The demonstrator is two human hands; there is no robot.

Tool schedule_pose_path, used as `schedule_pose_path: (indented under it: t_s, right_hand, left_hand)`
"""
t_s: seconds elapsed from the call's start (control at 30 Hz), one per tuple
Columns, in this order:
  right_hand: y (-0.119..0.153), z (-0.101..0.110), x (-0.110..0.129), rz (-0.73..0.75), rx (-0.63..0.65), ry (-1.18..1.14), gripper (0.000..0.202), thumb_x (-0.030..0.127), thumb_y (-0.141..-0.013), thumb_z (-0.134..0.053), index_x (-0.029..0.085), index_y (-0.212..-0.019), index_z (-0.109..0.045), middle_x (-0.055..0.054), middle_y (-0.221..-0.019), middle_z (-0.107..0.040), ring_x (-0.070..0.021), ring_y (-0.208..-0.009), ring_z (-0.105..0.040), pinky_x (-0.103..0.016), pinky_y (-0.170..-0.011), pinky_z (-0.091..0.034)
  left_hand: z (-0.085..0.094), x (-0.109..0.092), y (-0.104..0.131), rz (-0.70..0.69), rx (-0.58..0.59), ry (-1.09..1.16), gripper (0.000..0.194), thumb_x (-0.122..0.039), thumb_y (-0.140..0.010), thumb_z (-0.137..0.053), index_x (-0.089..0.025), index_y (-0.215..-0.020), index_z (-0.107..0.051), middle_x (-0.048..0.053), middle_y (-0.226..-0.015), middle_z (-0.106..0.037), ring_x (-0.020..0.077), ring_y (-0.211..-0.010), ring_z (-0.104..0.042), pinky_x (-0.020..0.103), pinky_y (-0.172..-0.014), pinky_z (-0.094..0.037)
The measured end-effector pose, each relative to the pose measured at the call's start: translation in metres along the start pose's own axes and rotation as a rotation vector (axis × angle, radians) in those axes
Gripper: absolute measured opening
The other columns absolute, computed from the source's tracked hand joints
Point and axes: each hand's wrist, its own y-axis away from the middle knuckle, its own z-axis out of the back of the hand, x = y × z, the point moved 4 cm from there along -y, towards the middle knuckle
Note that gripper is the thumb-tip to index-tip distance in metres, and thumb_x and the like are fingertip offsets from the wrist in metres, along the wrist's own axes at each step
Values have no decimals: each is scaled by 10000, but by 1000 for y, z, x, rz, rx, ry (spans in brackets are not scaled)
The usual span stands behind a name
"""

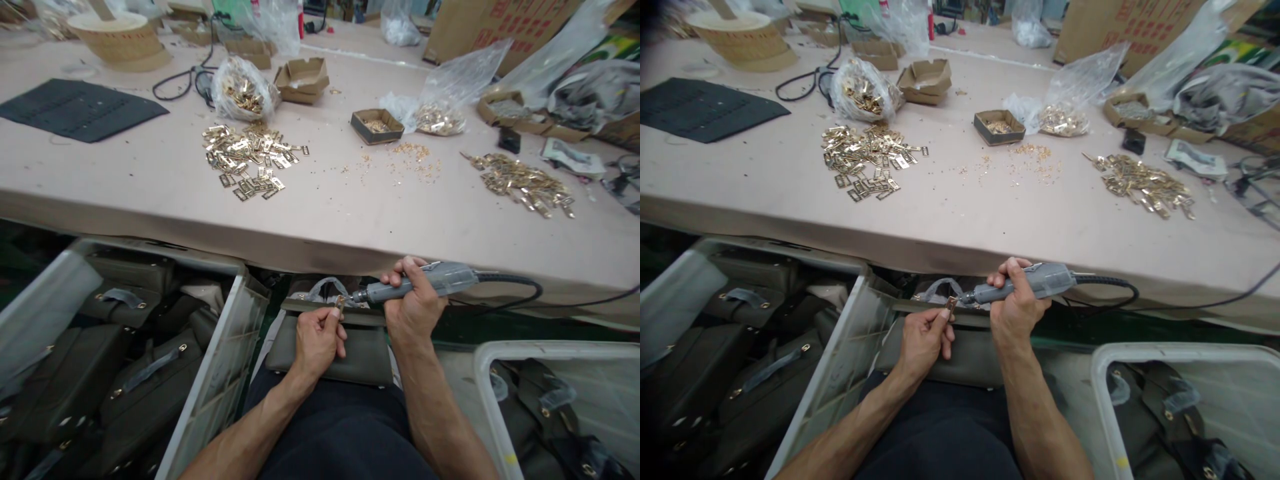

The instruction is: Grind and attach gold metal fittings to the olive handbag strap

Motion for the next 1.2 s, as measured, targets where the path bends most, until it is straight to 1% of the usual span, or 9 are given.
schedule_pose_path:
  t_s: [0.2, 0.3, 0.5, 0.63, 0.83, 0.9, 0.97, 1.03, 1.2]
  right_hand:
    - [11, -10, 5, 91, 58, 36, 164, 194, -804, -753, 161, -827, -594, 30, -668, -555, -98, -497, -489, -262, -520, -483]
    - [17, -16, 9, 137, 111, 52, 147, 181, -821, -746, 159, -857, -605, 28, -661, -562, -99, -490, -494, -266, -524, -477]
    - [30, -25, 13, 217, 258, 143, 157, 202, -854, -745, 169, -909, -601, 36, -664, -572, -103, -472, -515, -275, -521, -480]
    - [36, -26, 13, 230, 405, 185, 178, 200, -868, -746, 182, -943, -586, 43, -660, -576, -111, -467, -533, -275, -497, -487]
    - [37, -31, 12, 166, 665, 264, 148, 182, -863, -765, 189, -952, -647, 0, -782, -639, -119, -516, -581, -258, -466, -483]
    - [36, -33, 10, 121, 686, 306, 157, 200, -840, -796, 186, -932, -670, -10, -803, -650, -115, -527, -582, -245, -457, -478]
    - [33, -36, 9, 75, 674, 326, 184, 215, -803, -834, 178, -902, -684, -22, -806, -660, -120, -541, -593, -237, -452, -478]
    - [31, -40, 7, 31, 668, 313, 206, 225, -774, -861, 169, -877, -692, -20, -754, -653, -130, -533, -598, -237, -444, -479]
    - [29, -46, 6, 18, 713, 311, 203, 248, -789, -850, 163, -874, -687, 11, -660, -619, -117, -453, -554, -236, -413, -463]
  left_hand:
    - [2, -1, 2, 12, -1, -21, 373, -441, -935, -561, -126, -772, -676, 24, -515, -644, 124, -320, -557, 178, -353, -338]
    - [3, -2, 2, 12, -6, -23, 376, -450, -931, -568, -128, -774, -680, 23, -517, -644, 126, -320, -556, 181, -351, -339]
    - [2, -8, 2, 39, -1, -16, 365, -438, -915, -571, -121, -765, -675, 24, -506, -637, 124, -315, -546, 179, -346, -332]
    - [3, -10, 3, 35, 3, -26, 367, -448, -906, -569, -127, -759, -671, 22, -504, -636, 121, -313, -542, 177, -345, -328]
    - [2, -11, 4, 11, 26, -23, 393, -489, -902, -567, -144, -738, -655, 11, -506, -624, 108, -296, -510, 182, -318, -295]
    - [2, -11, 4, -12, 24, -14, 397, -501, -905, -568, -148, -744, -651, 6, -507, -618, 105, -295, -503, 183, -316, -292]
    - [2, -10, 5, -33, 31, 2, 401, -513, -911, -569, -150, -760, -649, 2, -515, -616, 104, -301, -508, 181, -318, -293]
    - [1, -8, 5, -42, 47, 15, 408, -523, -917, -567, -148, -782, -651, 1, -523, -616, 105, -305, -513, 179, -318, -292]
    - [2, -4, 5, -52, 63, 29, 407, -517, -923, -571, -138, -801, -657, 4, -534, -620, 106, -315, -525, 172, -327, -299]
